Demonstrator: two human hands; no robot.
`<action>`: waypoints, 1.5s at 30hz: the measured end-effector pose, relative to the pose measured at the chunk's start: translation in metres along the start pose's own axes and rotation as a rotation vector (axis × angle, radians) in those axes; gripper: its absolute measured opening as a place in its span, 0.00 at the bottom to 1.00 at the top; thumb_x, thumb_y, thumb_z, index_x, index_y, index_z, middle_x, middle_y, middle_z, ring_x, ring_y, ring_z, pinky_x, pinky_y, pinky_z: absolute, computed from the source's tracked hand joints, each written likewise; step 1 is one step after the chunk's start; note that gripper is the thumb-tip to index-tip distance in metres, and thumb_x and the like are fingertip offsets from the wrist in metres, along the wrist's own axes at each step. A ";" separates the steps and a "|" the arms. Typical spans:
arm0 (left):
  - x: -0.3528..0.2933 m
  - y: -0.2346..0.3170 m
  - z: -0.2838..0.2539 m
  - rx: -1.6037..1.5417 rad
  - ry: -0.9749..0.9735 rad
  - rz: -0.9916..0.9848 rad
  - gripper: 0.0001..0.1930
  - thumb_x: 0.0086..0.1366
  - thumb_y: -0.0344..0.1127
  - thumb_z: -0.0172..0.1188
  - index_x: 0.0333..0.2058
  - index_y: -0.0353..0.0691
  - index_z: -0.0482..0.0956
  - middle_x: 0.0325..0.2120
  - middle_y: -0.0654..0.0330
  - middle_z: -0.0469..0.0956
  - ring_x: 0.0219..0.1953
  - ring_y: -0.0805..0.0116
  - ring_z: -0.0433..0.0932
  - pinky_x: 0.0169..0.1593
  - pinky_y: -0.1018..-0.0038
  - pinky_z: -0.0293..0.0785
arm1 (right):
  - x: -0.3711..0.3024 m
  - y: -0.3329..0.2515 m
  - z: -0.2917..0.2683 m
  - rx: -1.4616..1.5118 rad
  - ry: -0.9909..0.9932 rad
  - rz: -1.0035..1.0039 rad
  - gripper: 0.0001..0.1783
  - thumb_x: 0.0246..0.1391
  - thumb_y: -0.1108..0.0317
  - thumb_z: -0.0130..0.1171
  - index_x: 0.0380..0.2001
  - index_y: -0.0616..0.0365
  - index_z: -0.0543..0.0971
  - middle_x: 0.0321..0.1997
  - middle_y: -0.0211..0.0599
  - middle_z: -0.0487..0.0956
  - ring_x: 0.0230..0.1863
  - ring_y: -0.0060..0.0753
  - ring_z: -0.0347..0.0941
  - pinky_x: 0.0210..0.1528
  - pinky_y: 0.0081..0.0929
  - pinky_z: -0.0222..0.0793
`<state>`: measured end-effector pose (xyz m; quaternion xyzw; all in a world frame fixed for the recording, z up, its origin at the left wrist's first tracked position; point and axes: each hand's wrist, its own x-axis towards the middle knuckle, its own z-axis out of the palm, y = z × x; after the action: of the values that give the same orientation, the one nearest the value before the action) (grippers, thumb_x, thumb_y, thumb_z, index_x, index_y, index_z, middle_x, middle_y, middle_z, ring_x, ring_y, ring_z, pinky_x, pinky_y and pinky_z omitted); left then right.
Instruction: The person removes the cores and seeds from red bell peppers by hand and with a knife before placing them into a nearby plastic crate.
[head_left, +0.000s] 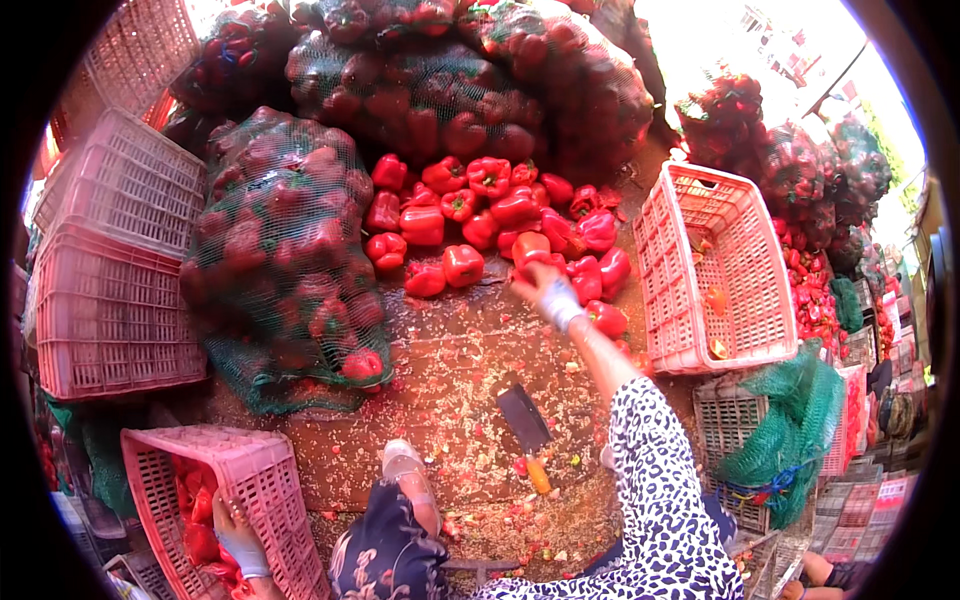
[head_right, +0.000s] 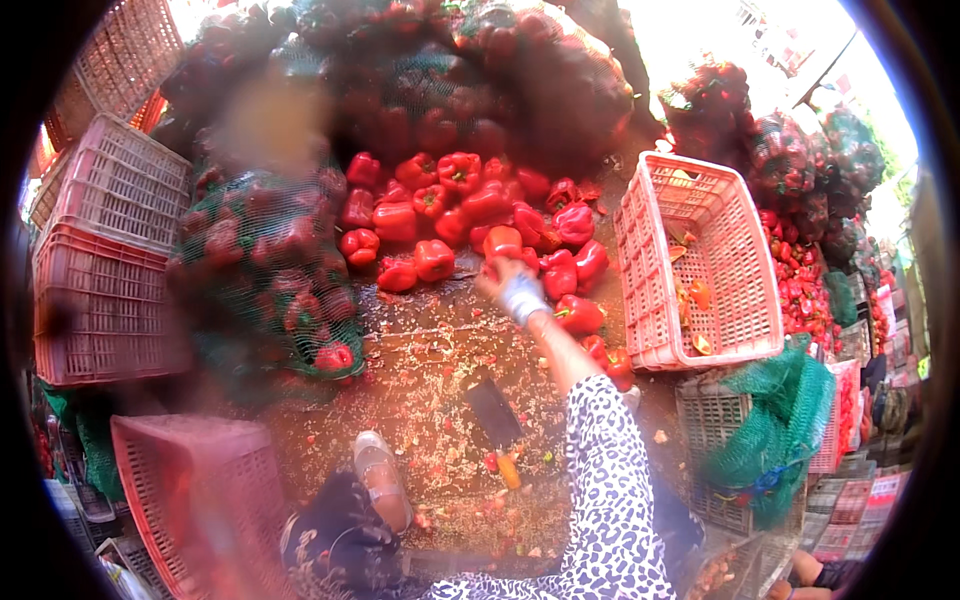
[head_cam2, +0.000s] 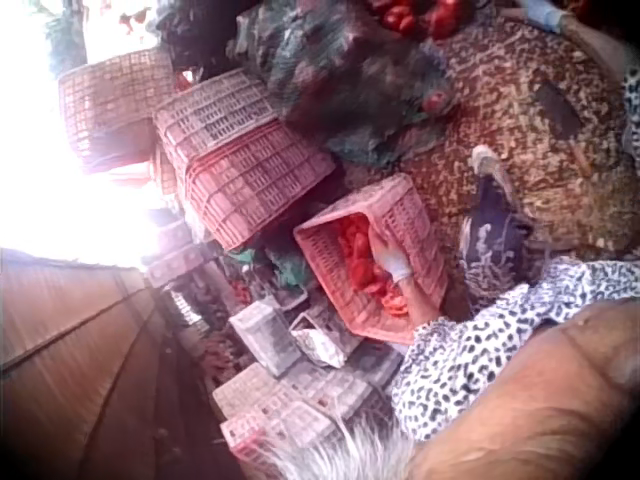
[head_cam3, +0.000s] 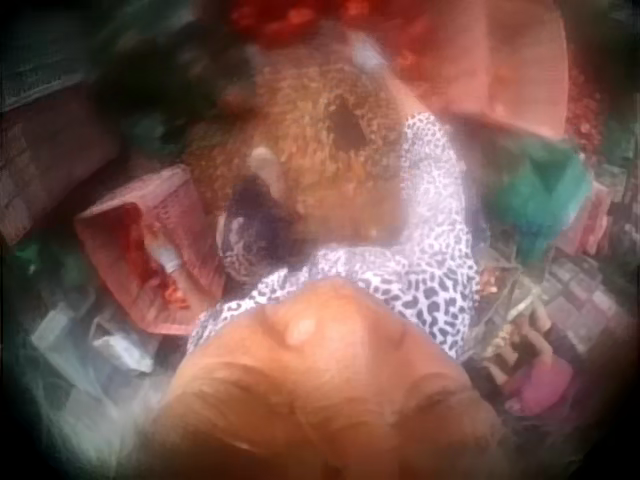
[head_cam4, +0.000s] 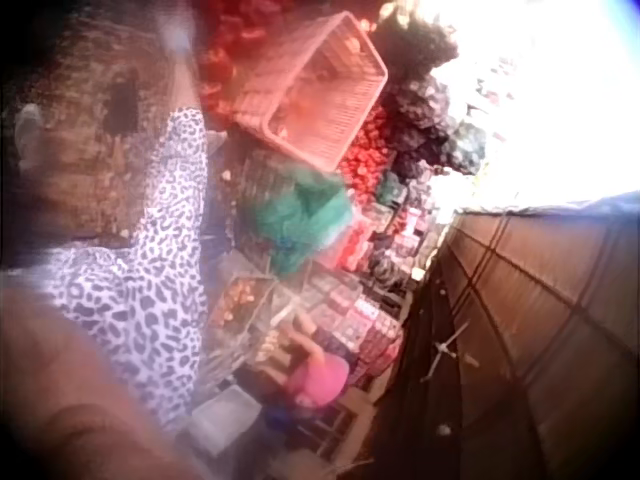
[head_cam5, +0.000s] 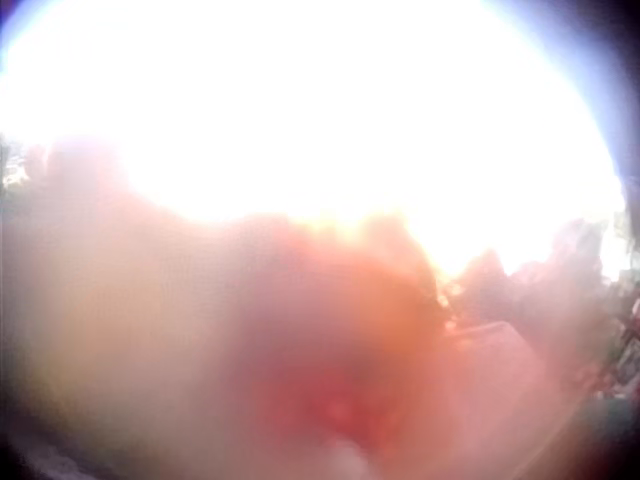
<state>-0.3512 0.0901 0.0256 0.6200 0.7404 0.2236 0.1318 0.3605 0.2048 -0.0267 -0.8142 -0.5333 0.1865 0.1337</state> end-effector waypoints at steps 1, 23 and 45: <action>0.003 0.038 -0.009 0.012 -0.028 -0.053 0.24 0.71 0.44 0.51 0.55 0.28 0.70 0.50 0.44 0.75 0.51 0.51 0.75 0.55 0.65 0.69 | 0.028 0.023 -0.005 -0.044 0.057 0.079 0.36 0.53 0.36 0.54 0.53 0.53 0.73 0.57 0.54 0.73 0.57 0.60 0.70 0.59 0.48 0.65; -0.005 0.000 -0.006 0.058 0.192 -0.092 0.17 0.72 0.37 0.50 0.52 0.31 0.75 0.45 0.51 0.80 0.47 0.64 0.78 0.52 0.76 0.74 | 0.079 -0.001 0.047 -0.407 0.245 0.078 0.46 0.45 0.53 0.67 0.66 0.44 0.59 0.55 0.47 0.73 0.57 0.50 0.70 0.54 0.45 0.68; 0.000 0.082 -0.017 0.170 0.171 0.163 0.28 0.61 0.38 0.62 0.59 0.34 0.68 0.55 0.47 0.71 0.56 0.46 0.70 0.60 0.60 0.65 | -0.083 -0.146 0.000 2.389 -0.780 -0.169 0.18 0.66 0.54 0.44 0.41 0.57 0.74 0.22 0.27 0.66 0.18 0.24 0.58 0.20 0.25 0.56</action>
<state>-0.2884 0.0979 0.0809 0.6656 0.7124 0.2222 -0.0033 0.2109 0.1859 0.0480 -0.0395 -0.0864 0.7701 0.6309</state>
